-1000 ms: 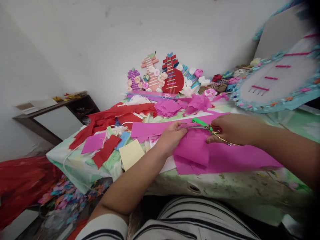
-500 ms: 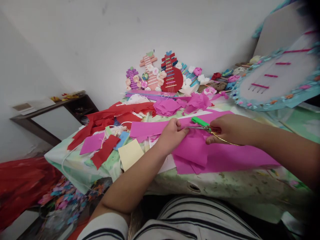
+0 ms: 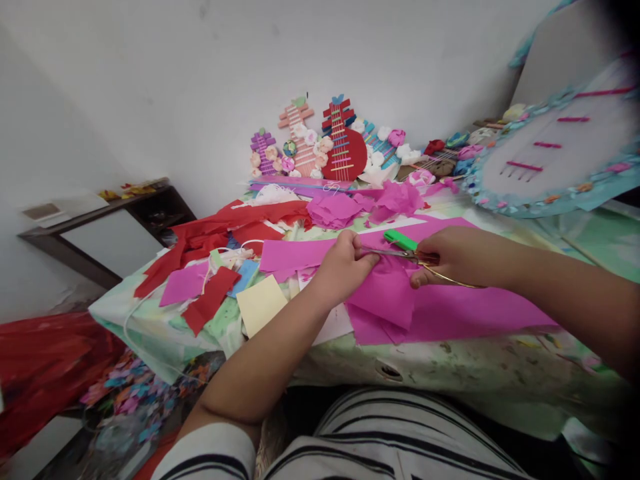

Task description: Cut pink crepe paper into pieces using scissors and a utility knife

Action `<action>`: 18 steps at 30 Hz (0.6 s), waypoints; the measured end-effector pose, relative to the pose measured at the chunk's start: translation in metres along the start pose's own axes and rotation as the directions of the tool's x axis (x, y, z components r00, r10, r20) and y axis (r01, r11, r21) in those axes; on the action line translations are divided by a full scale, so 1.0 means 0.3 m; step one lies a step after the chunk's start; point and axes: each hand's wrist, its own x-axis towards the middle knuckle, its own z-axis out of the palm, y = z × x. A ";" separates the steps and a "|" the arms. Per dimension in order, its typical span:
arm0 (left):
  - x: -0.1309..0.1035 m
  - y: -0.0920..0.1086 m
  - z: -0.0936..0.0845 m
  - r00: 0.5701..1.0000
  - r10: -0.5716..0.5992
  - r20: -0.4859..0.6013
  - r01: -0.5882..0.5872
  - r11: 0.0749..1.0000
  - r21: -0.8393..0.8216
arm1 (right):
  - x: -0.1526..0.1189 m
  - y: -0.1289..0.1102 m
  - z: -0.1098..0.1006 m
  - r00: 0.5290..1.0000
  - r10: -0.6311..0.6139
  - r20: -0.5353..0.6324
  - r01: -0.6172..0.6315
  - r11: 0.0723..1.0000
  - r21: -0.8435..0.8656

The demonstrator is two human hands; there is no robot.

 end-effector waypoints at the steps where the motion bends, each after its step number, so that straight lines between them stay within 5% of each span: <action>1: 0.000 0.000 -0.001 1.000 0.000 0.001 0.000 1.000 -0.010 | 0.000 0.000 0.000 1.000 0.001 0.000 -0.001 1.000 0.002; 6: -0.007 0.012 -0.006 1.000 -0.019 0.001 0.019 0.993 -0.121 | 0.000 0.002 0.007 1.000 0.008 -0.022 -0.008 1.000 0.029; 18: 0.000 0.018 -0.001 0.998 -0.064 0.026 0.066 0.995 -0.080 | -0.001 0.030 0.000 0.990 0.136 -0.043 -0.130 0.983 0.127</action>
